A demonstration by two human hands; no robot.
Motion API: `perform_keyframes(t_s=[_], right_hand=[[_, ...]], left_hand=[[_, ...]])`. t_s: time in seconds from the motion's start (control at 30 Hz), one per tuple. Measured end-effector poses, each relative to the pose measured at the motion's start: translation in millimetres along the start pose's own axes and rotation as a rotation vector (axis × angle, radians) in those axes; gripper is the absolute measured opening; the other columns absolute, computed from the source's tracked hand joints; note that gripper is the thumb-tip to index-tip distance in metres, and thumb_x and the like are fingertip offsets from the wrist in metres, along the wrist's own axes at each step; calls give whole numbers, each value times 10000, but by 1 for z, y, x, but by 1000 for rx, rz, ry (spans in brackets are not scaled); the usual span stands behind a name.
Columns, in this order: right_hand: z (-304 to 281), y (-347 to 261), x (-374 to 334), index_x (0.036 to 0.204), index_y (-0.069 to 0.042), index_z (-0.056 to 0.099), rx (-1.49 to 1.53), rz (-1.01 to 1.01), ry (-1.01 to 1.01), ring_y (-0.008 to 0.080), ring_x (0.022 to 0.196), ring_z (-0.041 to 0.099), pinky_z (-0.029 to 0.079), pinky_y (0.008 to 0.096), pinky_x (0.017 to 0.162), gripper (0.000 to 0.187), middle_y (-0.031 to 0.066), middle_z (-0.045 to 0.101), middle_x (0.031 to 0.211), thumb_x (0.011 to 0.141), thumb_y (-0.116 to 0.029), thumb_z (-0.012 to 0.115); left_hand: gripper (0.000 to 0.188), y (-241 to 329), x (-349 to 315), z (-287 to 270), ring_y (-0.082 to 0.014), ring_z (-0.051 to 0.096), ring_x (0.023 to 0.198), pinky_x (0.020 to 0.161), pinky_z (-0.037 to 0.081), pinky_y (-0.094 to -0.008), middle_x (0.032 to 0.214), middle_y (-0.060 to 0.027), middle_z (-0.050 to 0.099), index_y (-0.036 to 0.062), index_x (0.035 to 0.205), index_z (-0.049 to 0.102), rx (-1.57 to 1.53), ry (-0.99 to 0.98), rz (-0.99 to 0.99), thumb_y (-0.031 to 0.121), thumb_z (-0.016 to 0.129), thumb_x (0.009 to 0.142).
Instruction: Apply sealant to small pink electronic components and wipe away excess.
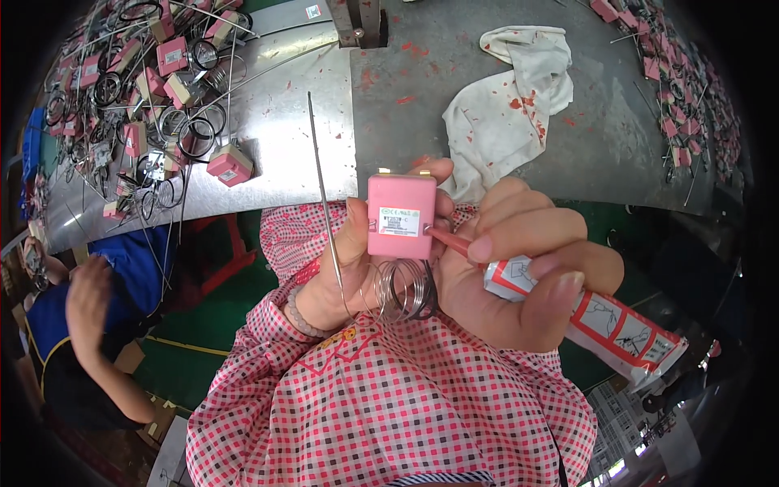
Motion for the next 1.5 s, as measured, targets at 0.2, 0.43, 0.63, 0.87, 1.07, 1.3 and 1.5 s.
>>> perform_keyframes(t_s=[0.2, 0.43, 0.63, 0.87, 1.07, 1.3, 1.5], right_hand=[[0, 2, 2, 749, -42, 316, 81, -48, 78, 116, 345, 297, 278, 244, 361, 202, 123, 455, 546, 876, -199, 297], [-3, -1, 3, 717, -61, 333, 191, 19, 126, 115, 375, 268, 239, 257, 408, 237, 101, 439, 555, 867, -242, 298], [-28, -16, 18, 658, -75, 361, 233, 69, 227, 111, 420, 257, 236, 268, 449, 262, 49, 353, 542, 851, -251, 346], [-64, -18, 32, 688, -73, 369, 193, 63, 346, 107, 398, 287, 234, 238, 423, 227, 63, 403, 513, 861, -216, 330], [-76, -17, 23, 667, -54, 452, 239, 219, 393, 113, 425, 256, 221, 256, 455, 212, 67, 416, 521, 818, -194, 400], [-74, -18, 17, 676, -68, 381, 347, 332, 318, 107, 423, 255, 223, 250, 462, 192, 58, 395, 521, 825, -188, 402], [-63, -18, 4, 784, -64, 350, 239, 345, 109, 124, 384, 329, 292, 253, 388, 143, 81, 441, 529, 834, -187, 401]], left_hand=[[816, -1, 0, -3, -187, 513, 975, 844, 424, -284, 1068, -114, 492, 15, 1280, 225, -41, -5, -14, 537, 529, 731], [755, -2, 5, -2, -188, 513, 962, 822, 434, -284, 1059, -99, 479, 11, 1286, 222, -18, -1, -13, 502, 492, 779], [626, 10, 2, 15, -158, 510, 774, 734, 429, -291, 978, -91, 481, -26, 1232, 322, 974, 133, 3, 449, 434, 840], [530, -1, 5, 31, -281, 505, 835, 717, 409, -293, 968, -169, 447, -21, 1209, 320, 1820, -67, 233, 56, 556, 741], [621, -17, 0, 34, -314, 500, 850, 722, 419, -333, 970, -185, 450, -28, 1218, 296, 1864, -91, 250, 75, 613, 694], [700, -22, -2, 32, -297, 509, 854, 738, 419, -336, 960, -160, 484, -18, 1231, 294, 1797, -111, 291, 48, 654, 634], [774, -20, -4, 36, -261, 527, 813, 724, 416, -332, 912, -123, 544, -9, 1240, 304, 2058, -140, 414, 15, 673, 560]])
Point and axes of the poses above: each hand's wrist, its own x-axis towards the middle knuckle, its own z-axis out of the palm, y = z × x, the point moved 3 cm from there along x, towards the middle knuckle
